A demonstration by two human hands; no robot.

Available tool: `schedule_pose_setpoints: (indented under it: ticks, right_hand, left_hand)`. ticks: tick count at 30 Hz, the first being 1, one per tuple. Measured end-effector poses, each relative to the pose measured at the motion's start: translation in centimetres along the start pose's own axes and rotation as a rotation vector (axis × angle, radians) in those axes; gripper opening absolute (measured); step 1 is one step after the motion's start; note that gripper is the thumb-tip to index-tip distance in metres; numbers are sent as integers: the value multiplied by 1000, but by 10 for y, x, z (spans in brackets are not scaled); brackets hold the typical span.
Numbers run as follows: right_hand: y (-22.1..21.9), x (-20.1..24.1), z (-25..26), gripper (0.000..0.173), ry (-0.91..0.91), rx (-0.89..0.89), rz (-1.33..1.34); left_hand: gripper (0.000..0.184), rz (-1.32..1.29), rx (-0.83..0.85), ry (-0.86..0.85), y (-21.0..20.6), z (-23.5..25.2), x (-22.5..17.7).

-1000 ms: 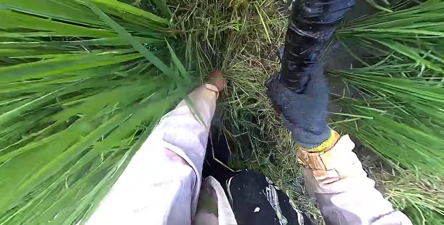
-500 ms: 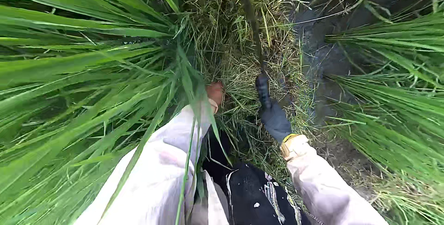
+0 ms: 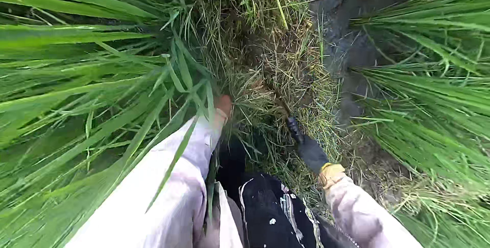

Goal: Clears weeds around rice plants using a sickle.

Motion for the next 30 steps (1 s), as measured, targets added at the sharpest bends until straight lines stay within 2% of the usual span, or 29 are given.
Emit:
schedule_pose_setpoints:
  ticks: [2,3,5,6,7,8,9,10,11,12,13,14,16,17,18,19,21,22,24,26,28,30]
  right_hand:
    - [10,21,-11,44,-12,35,18]
    - [14,25,-29,44,-3,23,46]
    - [39,57,-39,42,105,-73,124]
    - [53,77,-41,42,174,-121,179]
    - [63,92,-47,42,225,-159,229]
    - [74,106,-55,42,293,-193,291]
    - [86,122,-63,44,391,-229,376]
    - [96,135,-71,47,481,-247,458]
    - [102,143,-81,50,550,-264,514]
    - [102,146,-89,52,591,-291,542]
    - [97,143,-92,54,602,-326,544]
    - [86,133,-84,55,581,-354,527]
    - [40,71,-36,53,369,-294,360]
    - [10,22,-10,49,223,-200,227]
    - [-15,-21,2,46,100,-95,120]
    - [-24,-42,4,44,15,-10,55]
    - [-5,-5,-2,42,20,39,82]
    - [5,13,-27,41,44,39,140]
    - [33,56,-59,40,186,-71,295]
    - [52,97,-65,46,359,-197,420]
    - [25,75,-43,50,329,-198,376]
    - [-31,-1,7,46,130,-45,163]
  left_hand:
    - [46,-23,-35,-12,5,16,13]
    - [57,-48,-28,-40,-11,17,13]
    - [94,-153,-10,-51,-23,28,-4]
    - [102,-193,22,-44,-27,38,-16]
    - [98,-230,81,-50,-43,42,-31]
    - [83,-250,139,-63,-65,46,-49]
    - [62,-295,140,-64,-81,48,-68]
    - [50,-336,135,-23,-88,42,-85]
    - [47,-369,189,25,-88,27,-95]
    - [47,-332,347,64,-76,9,-98]
    - [47,-267,429,72,-61,-2,-92]
    - [45,-224,391,54,-47,0,-78]
    - [42,-111,70,-57,-36,25,-39]
    - [45,-46,25,-67,-31,34,-24]
    - [47,8,50,-49,-29,33,-17]
    - [46,25,68,-24,-27,26,-14]
    - [41,31,2,3,-8,29,-7]
    - [38,49,25,6,-18,22,-8]
    - [35,65,48,33,-46,16,-16]
    - [34,93,6,68,-48,32,-13]
    - [36,133,32,79,-60,29,-10]
    - [36,175,56,38,-51,30,-8]
Point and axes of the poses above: each hand's wrist, its own z-axis towards the middle knuckle, its own y-axis out of the back of the hand, x = y × z, the point moved 6 cm from there along z, towards the middle knuckle, and after that the axes turned 4 degrees about x, right-handed, at the moved point
